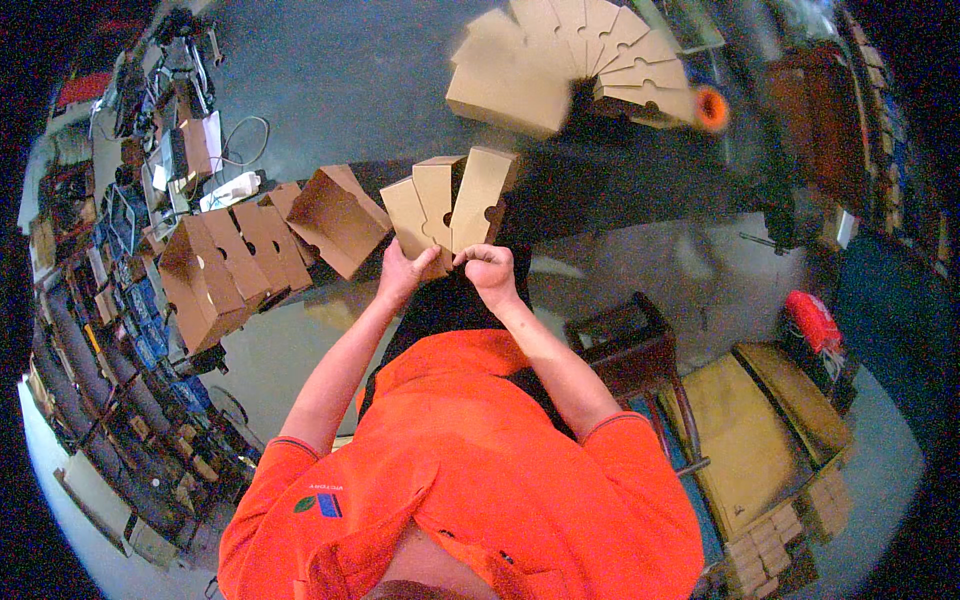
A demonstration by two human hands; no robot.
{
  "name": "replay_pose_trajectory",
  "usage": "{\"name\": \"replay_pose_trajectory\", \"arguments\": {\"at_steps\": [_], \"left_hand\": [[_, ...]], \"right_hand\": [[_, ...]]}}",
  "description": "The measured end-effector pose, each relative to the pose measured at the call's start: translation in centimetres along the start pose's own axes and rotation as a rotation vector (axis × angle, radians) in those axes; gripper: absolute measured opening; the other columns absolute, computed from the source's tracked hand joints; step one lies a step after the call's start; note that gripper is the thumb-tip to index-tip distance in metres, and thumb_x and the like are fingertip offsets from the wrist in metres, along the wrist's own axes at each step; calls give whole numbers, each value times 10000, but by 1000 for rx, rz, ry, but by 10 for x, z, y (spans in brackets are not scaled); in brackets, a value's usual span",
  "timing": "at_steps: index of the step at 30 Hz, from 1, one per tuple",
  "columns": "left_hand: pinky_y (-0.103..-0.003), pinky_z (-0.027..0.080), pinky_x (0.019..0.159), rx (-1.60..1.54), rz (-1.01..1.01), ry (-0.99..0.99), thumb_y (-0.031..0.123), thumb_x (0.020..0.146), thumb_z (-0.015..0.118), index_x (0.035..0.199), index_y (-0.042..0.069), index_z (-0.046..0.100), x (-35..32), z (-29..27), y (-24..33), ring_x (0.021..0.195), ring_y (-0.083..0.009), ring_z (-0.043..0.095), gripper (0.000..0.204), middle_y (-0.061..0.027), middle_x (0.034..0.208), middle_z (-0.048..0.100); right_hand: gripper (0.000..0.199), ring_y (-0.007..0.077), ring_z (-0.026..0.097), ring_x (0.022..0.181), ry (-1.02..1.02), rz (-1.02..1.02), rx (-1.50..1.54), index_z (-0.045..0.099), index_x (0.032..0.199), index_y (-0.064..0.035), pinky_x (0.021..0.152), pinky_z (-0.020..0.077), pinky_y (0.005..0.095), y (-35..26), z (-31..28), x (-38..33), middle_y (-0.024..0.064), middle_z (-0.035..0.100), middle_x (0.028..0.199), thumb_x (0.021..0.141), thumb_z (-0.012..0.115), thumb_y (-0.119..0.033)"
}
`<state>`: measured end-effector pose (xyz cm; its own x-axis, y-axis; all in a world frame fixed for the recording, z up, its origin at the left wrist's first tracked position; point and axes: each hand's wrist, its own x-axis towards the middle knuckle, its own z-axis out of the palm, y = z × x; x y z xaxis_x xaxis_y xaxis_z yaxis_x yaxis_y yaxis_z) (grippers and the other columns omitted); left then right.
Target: The person assembles flat cardboard pieces with interlocking edges into a circular ring on a workbench. They repeatedly pick up pieces, align the notches, and press them together to form a continuous ring, then lift and carry the completed ring across the workshop.
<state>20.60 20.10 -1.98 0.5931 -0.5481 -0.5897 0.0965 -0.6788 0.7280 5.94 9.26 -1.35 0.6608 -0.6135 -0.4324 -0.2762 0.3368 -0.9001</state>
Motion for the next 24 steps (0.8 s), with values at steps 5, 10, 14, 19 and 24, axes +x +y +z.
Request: {"name": "replay_pose_trajectory", "arguments": {"at_steps": [5, 10, 14, 19, 24], "left_hand": [[-365, 477, 870, -37, 11, -29, 336, 699, 755, 1133, -16, 544, 6, -1, -5, 1004, -288, 625, 598, -178, 1071, 644], [-362, 481, 865, 9, 14, -2, 337, 694, 762, 1144, -11, 532, 4, 10, -2, 1004, -290, 625, 614, -175, 1054, 647], [-343, 471, 883, -10, 37, -2, 262, 727, 755, 1148, -37, 509, 10, 11, -3, 971, -232, 627, 572, -157, 1041, 651], [-344, 469, 888, -6, -20, 91, 264, 727, 758, 1144, -36, 517, 0, 5, 0, 992, -234, 625, 567, -160, 1060, 650], [-352, 470, 891, 74, -92, 133, 294, 724, 763, 1134, -38, 536, -5, -2, 13, 1002, -254, 628, 574, -168, 1069, 650]], "right_hand": [[277, 83, 572, 670, -6, -6, 87, 674, 723, 34, 650, 441, 211, 0, 5, 6, 45, 663, 711, 622, 417, 65], [270, 104, 588, 658, 27, 56, 86, 681, 703, 32, 671, 456, 235, 10, -5, 4, 64, 668, 700, 646, 418, 51], [233, 93, 555, 603, -4, 28, 210, 672, 631, 13, 604, 439, 233, 19, 8, 17, 30, 635, 618, 706, 452, 6], [235, 112, 572, 604, -201, 13, 236, 682, 640, 8, 613, 453, 250, 24, 15, 34, 48, 649, 636, 715, 468, -54], [150, 227, 636, 688, -151, -235, -453, 691, 693, -58, 681, 507, 320, -26, -23, 38, 77, 662, 728, 616, 564, -81]]}}
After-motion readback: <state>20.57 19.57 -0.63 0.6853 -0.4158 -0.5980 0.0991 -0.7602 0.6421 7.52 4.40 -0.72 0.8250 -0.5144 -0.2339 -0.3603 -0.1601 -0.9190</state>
